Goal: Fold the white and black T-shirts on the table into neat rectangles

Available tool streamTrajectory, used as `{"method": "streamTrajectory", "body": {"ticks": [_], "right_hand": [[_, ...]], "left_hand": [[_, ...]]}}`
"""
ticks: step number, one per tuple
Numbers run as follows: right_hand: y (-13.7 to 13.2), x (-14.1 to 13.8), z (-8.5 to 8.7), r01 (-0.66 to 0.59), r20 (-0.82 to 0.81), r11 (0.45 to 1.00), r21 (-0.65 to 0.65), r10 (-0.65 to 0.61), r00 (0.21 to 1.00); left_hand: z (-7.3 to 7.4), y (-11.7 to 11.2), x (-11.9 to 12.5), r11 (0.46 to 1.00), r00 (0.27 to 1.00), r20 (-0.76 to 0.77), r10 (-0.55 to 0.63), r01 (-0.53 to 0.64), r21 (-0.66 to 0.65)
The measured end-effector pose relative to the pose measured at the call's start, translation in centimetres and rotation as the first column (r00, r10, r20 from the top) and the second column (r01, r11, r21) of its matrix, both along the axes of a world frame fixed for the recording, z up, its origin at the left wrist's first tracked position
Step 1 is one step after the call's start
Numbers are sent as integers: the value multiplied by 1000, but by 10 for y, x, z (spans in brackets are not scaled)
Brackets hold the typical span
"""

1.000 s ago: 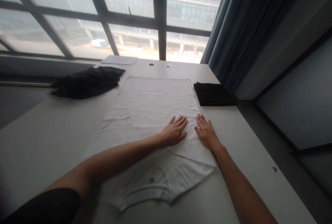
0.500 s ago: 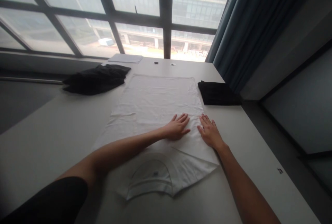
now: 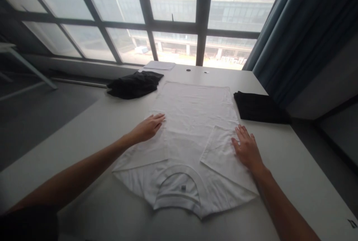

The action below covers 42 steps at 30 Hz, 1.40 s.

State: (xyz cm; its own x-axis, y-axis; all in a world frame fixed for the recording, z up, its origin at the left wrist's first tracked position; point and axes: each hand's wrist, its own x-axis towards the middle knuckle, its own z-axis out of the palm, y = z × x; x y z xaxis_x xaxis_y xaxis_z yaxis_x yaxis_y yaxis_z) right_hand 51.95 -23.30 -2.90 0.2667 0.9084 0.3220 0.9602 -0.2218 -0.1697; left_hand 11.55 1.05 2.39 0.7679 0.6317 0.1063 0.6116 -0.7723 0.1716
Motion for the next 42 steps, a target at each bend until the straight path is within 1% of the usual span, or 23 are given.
{"method": "streamTrajectory", "body": {"ticks": [2,4,5,7,9,12,14,18,21,23,25,31,34,36,38,40,42], "right_hand": [[10,-8,5,-23,-1,1000,21,23,1000],[20,-19,6,-44,-5,999,5,44,999],[24,-24,5,-51,-9,999,-11,51,999],[30,-35,0,-63,-18,997,-49,62,998],[32,-42,-6,-81,-22,993,-87,79,997],[30,-45,-13,-104,-23,988,-113,102,994],[29,-44,-13,-107,-23,988,-112,105,994],[27,-46,-6,-104,-1,991,-86,104,995],[25,-49,-3,-133,8,984,-119,135,991],[24,-50,-4,-152,-1,975,-161,154,988],[24,-50,-6,-155,-7,972,-177,156,988],[24,-48,-10,-159,6,974,-164,162,987],[24,-48,-10,-161,10,973,-166,164,986],[24,-48,-10,-159,9,973,-168,163,987],[24,-48,-10,-162,6,973,-167,165,986],[24,-48,-10,-165,3,973,-164,167,986],[24,-48,-10,-164,0,973,-160,166,986]], "left_hand": [[-21,-10,-23,997,998,-8,68,-68,33],[-36,-18,-34,994,996,-18,93,-92,52],[-41,-20,-36,995,995,-28,91,-89,53],[-46,-22,-36,996,996,-53,75,-72,46],[-47,-21,-34,997,996,-56,64,-62,49],[-48,-18,-33,994,996,-34,83,-80,80],[-50,-15,-34,993,994,-50,92,-88,82],[-52,-12,-36,992,993,-67,98,-92,90],[-51,-11,-36,993,994,-72,88,-81,90],[-49,-13,-37,993,992,-90,86,-78,89],[-49,-15,-38,993,992,-92,84,-75,96],[-50,-23,-41,994,992,-99,83,-76,76],[-47,-22,-41,995,991,-102,87,-81,66],[-44,-17,-40,991,992,-72,106,-100,84],[-42,-9,-41,983,987,-43,152,-146,112],[-43,-2,-42,974,977,-57,205,-198,108],[-46,4,-45,971,967,-103,233,-226,78]]}}
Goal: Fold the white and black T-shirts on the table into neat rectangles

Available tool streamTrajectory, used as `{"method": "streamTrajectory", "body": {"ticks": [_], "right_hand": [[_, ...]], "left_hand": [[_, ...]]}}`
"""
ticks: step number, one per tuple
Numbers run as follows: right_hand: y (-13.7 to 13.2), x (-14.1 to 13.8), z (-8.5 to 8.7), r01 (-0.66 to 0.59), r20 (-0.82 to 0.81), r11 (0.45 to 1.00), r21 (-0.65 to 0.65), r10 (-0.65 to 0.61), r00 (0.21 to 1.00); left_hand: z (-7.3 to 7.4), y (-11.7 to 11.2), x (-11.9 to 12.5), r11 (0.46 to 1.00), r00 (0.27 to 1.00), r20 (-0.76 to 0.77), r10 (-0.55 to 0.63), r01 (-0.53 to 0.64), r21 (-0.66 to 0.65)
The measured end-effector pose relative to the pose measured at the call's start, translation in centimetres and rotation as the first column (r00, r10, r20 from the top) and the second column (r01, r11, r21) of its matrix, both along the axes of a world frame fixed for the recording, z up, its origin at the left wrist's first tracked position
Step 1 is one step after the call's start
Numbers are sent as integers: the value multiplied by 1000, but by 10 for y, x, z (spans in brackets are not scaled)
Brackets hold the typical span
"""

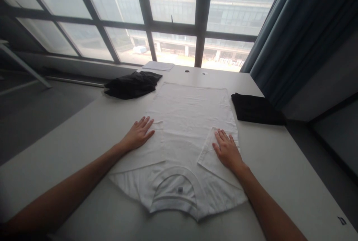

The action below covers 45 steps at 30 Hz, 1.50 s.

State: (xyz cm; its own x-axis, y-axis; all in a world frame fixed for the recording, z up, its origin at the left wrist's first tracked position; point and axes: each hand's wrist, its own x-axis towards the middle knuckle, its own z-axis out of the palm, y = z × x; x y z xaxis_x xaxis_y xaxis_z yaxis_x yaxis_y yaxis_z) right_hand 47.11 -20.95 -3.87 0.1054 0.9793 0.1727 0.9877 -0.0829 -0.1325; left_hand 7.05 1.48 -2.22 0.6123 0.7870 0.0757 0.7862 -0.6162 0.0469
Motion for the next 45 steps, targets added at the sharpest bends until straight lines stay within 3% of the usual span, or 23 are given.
{"method": "streamTrajectory", "body": {"ticks": [5,22,35,45], "right_hand": [[1,0,-1,2,7,1000,-4,-2,1000],[1,0,-1,1,12,1000,11,-1,1000],[8,4,-38,-52,23,976,210,48,999],[5,-7,-17,-19,-13,982,188,22,1000]], "left_hand": [[-7,3,-3,1000,1000,-12,-1,1,-17],[-8,4,-4,1000,1000,23,4,-4,-19],[9,-11,-3,991,985,105,-134,132,22],[2,-18,-10,981,973,158,-169,182,-70]]}}
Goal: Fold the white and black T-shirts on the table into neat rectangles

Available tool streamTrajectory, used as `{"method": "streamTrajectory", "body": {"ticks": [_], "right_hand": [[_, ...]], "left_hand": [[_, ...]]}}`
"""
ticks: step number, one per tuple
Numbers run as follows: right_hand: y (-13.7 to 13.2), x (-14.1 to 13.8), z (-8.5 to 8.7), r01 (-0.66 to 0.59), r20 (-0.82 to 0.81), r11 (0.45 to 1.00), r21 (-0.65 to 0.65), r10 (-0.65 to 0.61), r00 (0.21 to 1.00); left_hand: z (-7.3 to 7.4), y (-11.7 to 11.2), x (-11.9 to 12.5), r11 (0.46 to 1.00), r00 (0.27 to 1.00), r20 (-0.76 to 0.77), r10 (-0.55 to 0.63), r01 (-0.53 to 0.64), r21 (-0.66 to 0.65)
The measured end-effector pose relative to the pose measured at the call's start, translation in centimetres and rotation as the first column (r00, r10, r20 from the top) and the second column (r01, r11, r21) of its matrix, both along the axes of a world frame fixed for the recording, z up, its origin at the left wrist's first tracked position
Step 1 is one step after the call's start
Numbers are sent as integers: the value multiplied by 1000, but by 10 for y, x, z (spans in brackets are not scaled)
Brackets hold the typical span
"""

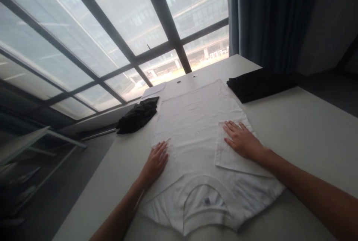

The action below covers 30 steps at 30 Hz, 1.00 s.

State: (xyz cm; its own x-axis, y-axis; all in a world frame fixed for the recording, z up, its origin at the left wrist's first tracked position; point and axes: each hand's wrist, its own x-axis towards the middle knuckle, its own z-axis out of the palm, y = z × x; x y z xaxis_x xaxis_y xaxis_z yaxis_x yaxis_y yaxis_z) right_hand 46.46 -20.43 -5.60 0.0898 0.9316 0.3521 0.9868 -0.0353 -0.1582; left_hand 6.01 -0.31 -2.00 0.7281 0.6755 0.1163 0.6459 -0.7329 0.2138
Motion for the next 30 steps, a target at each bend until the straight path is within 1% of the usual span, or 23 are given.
{"method": "streamTrajectory", "body": {"ticks": [5,8,11,15,19,23,25,27,30], "right_hand": [[-2,1,5,4,-1,999,-50,-4,1000],[-3,3,6,0,10,999,-52,0,1000],[-3,4,6,-4,26,999,-48,5,1000],[-3,5,5,-4,37,998,-68,6,999],[-3,5,3,-4,30,998,-64,6,1000],[-4,5,6,-6,32,997,-75,8,999],[-4,5,9,-6,35,998,-64,8,999],[-4,6,12,2,36,1000,-30,-1,999],[-3,6,13,25,34,1000,5,-26,999]], "left_hand": [[6,-12,-5,1000,1000,11,-8,9,-20],[7,-18,-6,999,1000,12,-17,18,-27],[4,-19,-6,999,1000,8,-26,26,-30],[2,-18,-6,999,999,44,-27,29,-39],[7,-20,-5,999,996,76,-37,39,-26],[11,-23,-5,999,995,87,-37,37,1],[10,-23,-6,999,997,70,-38,38,0],[7,-23,-8,999,999,20,-46,46,-13],[2,-21,-10,998,998,-34,-53,52,-19]]}}
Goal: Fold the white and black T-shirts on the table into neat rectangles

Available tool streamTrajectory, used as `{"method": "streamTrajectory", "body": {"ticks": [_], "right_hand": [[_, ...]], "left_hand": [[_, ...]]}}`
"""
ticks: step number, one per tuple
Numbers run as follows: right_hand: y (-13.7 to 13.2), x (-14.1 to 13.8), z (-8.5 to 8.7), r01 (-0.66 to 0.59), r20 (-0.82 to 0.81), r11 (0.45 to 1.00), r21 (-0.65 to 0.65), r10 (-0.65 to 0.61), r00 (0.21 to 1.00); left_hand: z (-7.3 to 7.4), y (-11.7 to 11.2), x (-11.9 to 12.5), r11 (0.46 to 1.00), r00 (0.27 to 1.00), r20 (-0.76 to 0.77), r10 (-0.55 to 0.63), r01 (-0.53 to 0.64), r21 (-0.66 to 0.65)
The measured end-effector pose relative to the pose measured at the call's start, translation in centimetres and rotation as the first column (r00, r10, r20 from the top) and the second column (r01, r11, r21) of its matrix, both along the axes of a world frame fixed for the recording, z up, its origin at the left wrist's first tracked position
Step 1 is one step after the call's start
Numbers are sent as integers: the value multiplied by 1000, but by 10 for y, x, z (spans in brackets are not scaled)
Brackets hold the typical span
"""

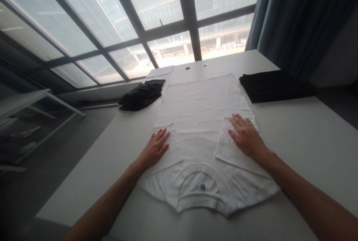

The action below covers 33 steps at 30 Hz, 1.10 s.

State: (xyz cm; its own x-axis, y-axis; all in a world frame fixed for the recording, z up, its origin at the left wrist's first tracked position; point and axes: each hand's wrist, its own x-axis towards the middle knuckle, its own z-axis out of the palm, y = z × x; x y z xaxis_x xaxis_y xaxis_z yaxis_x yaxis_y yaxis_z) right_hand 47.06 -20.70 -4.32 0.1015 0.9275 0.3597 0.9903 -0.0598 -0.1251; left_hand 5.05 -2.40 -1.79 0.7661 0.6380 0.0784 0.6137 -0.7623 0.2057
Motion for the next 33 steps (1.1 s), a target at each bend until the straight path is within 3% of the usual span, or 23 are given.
{"method": "streamTrajectory", "body": {"ticks": [10,17,23,33], "right_hand": [[1,1,-6,10,-17,998,-67,-11,1000],[-1,-3,2,26,-8,999,-36,-26,1000],[-1,1,-5,18,-17,997,-77,-19,1000],[0,-4,7,24,-32,999,32,-23,999]], "left_hand": [[-1,5,0,996,996,44,80,-82,47],[-6,8,-1,993,994,-13,107,-107,44],[-7,8,-2,992,991,-52,120,-118,40],[12,7,3,993,987,160,27,-45,113]]}}
